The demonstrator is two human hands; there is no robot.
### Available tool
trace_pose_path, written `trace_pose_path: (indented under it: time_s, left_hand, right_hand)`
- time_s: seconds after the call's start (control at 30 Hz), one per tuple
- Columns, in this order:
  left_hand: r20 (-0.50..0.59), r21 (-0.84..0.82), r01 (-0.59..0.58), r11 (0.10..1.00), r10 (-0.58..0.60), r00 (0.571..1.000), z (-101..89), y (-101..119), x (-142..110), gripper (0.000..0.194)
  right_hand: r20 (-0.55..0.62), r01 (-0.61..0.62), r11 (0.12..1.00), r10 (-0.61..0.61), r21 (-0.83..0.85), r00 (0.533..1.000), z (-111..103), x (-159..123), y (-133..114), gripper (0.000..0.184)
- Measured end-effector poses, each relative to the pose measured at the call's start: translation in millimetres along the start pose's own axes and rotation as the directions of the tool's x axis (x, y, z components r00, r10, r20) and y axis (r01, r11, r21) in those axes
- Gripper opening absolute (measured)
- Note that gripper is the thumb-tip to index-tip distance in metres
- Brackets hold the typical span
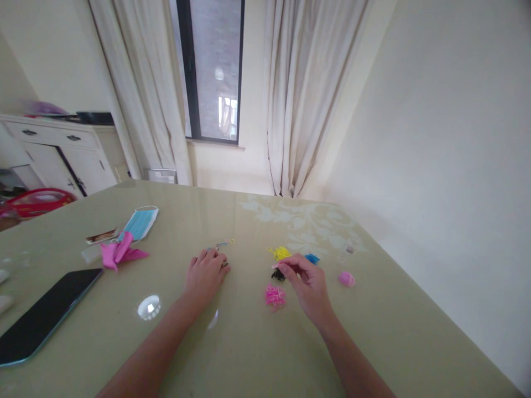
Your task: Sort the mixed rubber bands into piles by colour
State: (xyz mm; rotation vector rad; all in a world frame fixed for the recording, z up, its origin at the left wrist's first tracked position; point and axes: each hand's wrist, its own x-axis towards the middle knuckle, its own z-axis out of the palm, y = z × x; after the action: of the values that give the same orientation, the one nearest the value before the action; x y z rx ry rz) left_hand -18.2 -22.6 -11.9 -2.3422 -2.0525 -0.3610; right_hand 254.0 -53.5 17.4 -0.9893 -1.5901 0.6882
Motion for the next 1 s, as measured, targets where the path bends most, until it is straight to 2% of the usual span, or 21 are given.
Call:
trace_pose_path:
  time_s: [0.17, 0.4, 0.53, 0.67, 0.73, 0.87, 0.93, 1.0]
  left_hand:
    - [0.069, 0.007, -0.006, 1.0, 0.005, 0.998, -2.9, 2.4, 3.5, 0.027]
    - [0.014, 0.006, -0.054, 0.999, 0.054, 0.998, 2.8, 3.9, 5.7, 0.028]
    - [-0.003, 0.014, -0.067, 0.998, 0.067, 0.998, 6.7, 3.3, 6.7, 0.027]
    - [-0.051, 0.017, -0.07, 0.997, 0.071, 0.996, 6.7, 3.4, 5.6, 0.026]
    - [-0.095, -0.009, -0.075, 0.997, 0.074, 0.993, 6.1, 3.5, 4.8, 0.024]
    - [-0.266, -0.203, -0.119, 0.972, 0.062, 0.962, 4.8, 4.4, 4.8, 0.022]
    - [-0.331, -0.364, -0.173, 0.915, 0.046, 0.942, 3.1, 6.4, 5.3, 0.023]
    - [-0.349, -0.535, -0.224, 0.815, 0.028, 0.937, 0.5, 10.2, 5.3, 0.024]
  right_hand:
    - [-0.003, -0.037, 0.999, 0.037, 0.009, 0.999, -5.9, 4.0, 6.7, 0.03]
    - [0.014, -0.057, 0.998, 0.057, -0.001, 0.998, -16.2, 7.3, 13.4, 0.026]
    - [0.159, -0.071, 0.993, 0.085, -0.091, 0.984, -23.9, 7.6, 12.8, 0.018]
    - [0.342, -0.058, 0.961, 0.153, -0.272, 0.927, -27.8, 6.2, 10.5, 0.008]
    - [0.392, -0.057, 0.933, 0.204, -0.354, 0.897, -26.8, 4.6, 10.1, 0.011]
    - [0.406, -0.077, 0.883, 0.288, -0.463, 0.867, -21.5, 0.4, 11.5, 0.019]
    - [0.413, -0.081, 0.859, 0.323, -0.505, 0.851, -20.2, -1.1, 12.1, 0.018]
    - [0.417, -0.073, 0.846, 0.333, -0.528, 0.846, -20.6, -1.3, 11.7, 0.016]
